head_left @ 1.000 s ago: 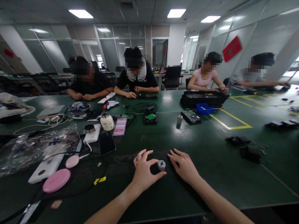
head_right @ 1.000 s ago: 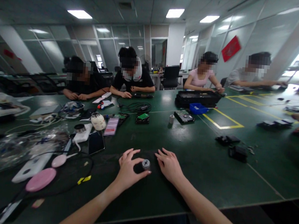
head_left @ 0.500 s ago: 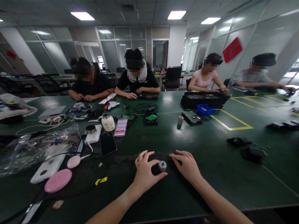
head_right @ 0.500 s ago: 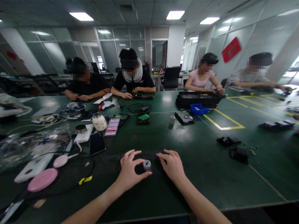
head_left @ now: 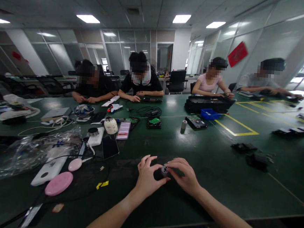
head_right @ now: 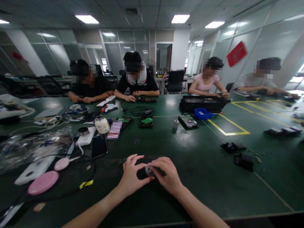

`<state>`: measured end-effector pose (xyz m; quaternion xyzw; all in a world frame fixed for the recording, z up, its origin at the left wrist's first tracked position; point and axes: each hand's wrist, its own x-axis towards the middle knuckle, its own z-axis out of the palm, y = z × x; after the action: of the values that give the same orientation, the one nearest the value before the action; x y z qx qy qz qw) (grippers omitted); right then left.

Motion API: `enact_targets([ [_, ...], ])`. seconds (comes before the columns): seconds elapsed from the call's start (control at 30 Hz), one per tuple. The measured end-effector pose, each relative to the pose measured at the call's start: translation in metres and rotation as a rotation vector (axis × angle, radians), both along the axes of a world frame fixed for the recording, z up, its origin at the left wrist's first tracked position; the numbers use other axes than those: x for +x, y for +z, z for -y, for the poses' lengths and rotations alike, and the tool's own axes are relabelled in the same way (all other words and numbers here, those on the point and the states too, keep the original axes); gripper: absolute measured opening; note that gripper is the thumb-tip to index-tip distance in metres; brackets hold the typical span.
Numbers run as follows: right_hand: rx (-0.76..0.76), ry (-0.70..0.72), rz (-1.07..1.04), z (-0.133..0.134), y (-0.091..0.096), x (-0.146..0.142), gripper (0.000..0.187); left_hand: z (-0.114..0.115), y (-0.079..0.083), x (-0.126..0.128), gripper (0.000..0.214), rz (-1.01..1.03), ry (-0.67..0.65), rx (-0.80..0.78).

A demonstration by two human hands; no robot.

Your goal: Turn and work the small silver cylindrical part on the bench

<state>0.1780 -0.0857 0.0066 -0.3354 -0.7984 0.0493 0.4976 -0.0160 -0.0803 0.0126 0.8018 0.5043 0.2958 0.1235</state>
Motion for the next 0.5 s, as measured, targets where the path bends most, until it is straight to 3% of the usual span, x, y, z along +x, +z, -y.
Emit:
enact_targets([
  [0.5,-0.158,0.031,-0.022,0.0022,0.0062,-0.0085,0.013,0.0002,-0.0016,0.0012,0.031,0.005,0.003,0.025],
])
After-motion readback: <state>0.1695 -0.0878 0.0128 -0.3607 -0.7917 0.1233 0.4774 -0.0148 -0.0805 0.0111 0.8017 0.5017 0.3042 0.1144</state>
